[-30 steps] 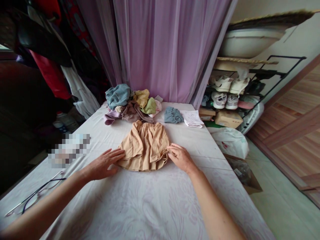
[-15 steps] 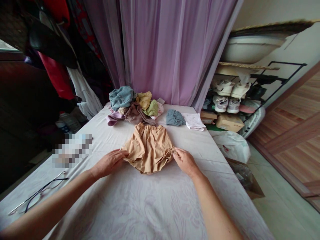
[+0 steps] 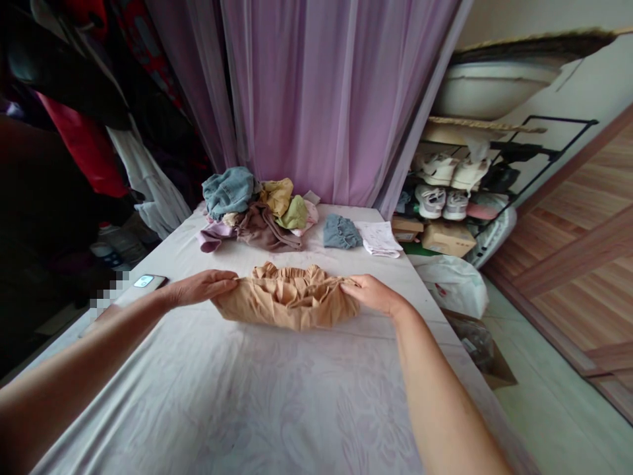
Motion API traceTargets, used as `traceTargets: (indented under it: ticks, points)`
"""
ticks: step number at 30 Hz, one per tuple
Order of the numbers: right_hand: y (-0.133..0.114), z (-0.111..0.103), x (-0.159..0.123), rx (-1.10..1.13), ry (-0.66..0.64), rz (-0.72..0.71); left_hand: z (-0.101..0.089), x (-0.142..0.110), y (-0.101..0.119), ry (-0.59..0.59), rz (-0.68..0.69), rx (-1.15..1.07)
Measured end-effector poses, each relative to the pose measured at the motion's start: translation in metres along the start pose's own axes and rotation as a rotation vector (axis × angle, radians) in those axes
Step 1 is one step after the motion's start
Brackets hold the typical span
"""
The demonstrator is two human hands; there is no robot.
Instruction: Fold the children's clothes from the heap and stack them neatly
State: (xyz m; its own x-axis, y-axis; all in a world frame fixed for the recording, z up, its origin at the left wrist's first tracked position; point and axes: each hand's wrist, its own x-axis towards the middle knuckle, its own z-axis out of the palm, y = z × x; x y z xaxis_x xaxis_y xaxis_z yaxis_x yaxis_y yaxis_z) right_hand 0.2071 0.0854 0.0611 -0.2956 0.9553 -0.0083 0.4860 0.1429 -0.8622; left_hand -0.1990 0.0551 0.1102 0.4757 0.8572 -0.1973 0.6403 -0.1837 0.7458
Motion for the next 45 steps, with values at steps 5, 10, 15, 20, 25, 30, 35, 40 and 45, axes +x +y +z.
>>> traceTargets:
  ticks: [5, 10, 15, 20, 25, 30, 35, 40, 45]
  points:
    - [0.001, 0.011, 0.051, 0.225, -0.001, 0.125, -0.021, 0.061, -0.033, 0.126, -0.084, 0.028]
    - [0.031, 0.028, 0.069, 0.167, 0.15, 0.254, -0.006, 0.09, -0.06, 0.208, -0.164, 0.074]
    - [0.045, 0.03, 0.072, 0.079, 0.177, 0.275, 0.012, 0.082, -0.064, 0.348, -0.27, -0.17]
    - [0.036, 0.024, 0.057, -0.103, 0.47, 0.221, 0.024, 0.058, -0.05, 0.667, -0.23, -0.018]
    - [-0.01, 0.057, 0.025, -0.506, 0.467, -0.275, 0.07, 0.045, -0.017, 0.598, 0.072, 0.517]
    - [-0.03, 0.097, 0.015, -0.798, 0.163, -0.308, 0.107, 0.062, -0.002, 0.452, 0.092, 0.651]
    - [-0.011, 0.101, 0.02, -0.871, 0.07, -0.163, 0.111, 0.073, -0.015, 0.407, 0.014, 0.689]
    - [-0.009, 0.102, 0.02, -0.911, 0.033, -0.093, 0.113, 0.074, -0.02, 0.381, -0.036, 0.715]
    - [-0.01, 0.105, 0.022, -0.944, 0.017, -0.077, 0.113, 0.076, -0.014, 0.356, -0.084, 0.711]
